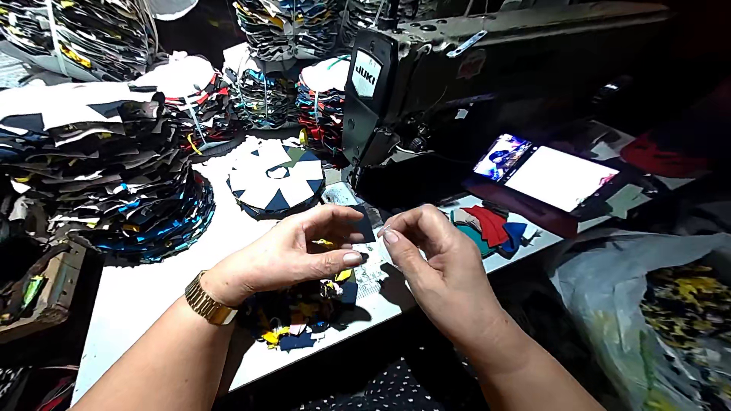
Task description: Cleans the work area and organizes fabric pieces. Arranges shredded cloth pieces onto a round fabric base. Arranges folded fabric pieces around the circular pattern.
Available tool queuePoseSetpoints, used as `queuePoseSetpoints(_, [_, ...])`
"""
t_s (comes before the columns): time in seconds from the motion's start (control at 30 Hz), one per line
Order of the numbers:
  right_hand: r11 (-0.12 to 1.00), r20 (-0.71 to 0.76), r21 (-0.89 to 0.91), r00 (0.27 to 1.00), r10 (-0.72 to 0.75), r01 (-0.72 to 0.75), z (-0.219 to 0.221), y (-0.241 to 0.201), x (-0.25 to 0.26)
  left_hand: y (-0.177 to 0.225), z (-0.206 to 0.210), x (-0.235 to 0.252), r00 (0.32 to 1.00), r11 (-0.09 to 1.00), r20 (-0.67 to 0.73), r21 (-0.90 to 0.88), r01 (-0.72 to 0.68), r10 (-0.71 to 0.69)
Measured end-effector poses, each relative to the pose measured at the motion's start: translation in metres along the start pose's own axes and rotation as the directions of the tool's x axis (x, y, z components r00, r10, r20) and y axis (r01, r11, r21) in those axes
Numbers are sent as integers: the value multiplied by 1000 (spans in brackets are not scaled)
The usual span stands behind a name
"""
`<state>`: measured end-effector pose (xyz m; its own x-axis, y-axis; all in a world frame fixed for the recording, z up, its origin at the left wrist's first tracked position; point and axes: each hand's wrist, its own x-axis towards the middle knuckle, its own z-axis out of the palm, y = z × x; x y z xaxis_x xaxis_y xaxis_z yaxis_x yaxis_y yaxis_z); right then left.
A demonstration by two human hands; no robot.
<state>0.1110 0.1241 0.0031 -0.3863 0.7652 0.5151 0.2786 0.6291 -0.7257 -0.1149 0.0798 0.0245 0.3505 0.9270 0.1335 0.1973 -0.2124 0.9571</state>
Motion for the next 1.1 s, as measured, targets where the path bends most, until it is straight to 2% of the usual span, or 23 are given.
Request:
queuePoseSetpoints(0.13, [997,22,73,999,-33,32,9,-4,1,-3,2,2,999,993,26,-114,-39,42])
queuePoseSetpoints(0.27, [978,87,198,995,49,-65,4,-4,2,-2,-6,2,1000,984,-25,-179,8,-13])
queuePoseSetpoints(0.33, [969,119,228,990,73,-98,0,-2,2,-3,-9,2,999,979,-32,-201,-16,9])
queuePoseSetpoints(0.63, [944,6,327,999,-39,35,12,-13,2,-1,6,4,995,997,76,-53,-56,60])
queuePoseSetpoints(0.77, [938,-1,346,1000,13,-12,10,-10,2,-3,-3,4,993,994,60,-50,-94,97])
queuePoseSetpoints(0.93, [912,91,387,990,112,-139,7,-5,1,5,-12,-2,999,978,39,-204,34,-26])
queuePoseSetpoints(1.1, [887,152,416,977,151,-201,6,-8,-2,4,-20,-2,998,980,57,-195,39,-28])
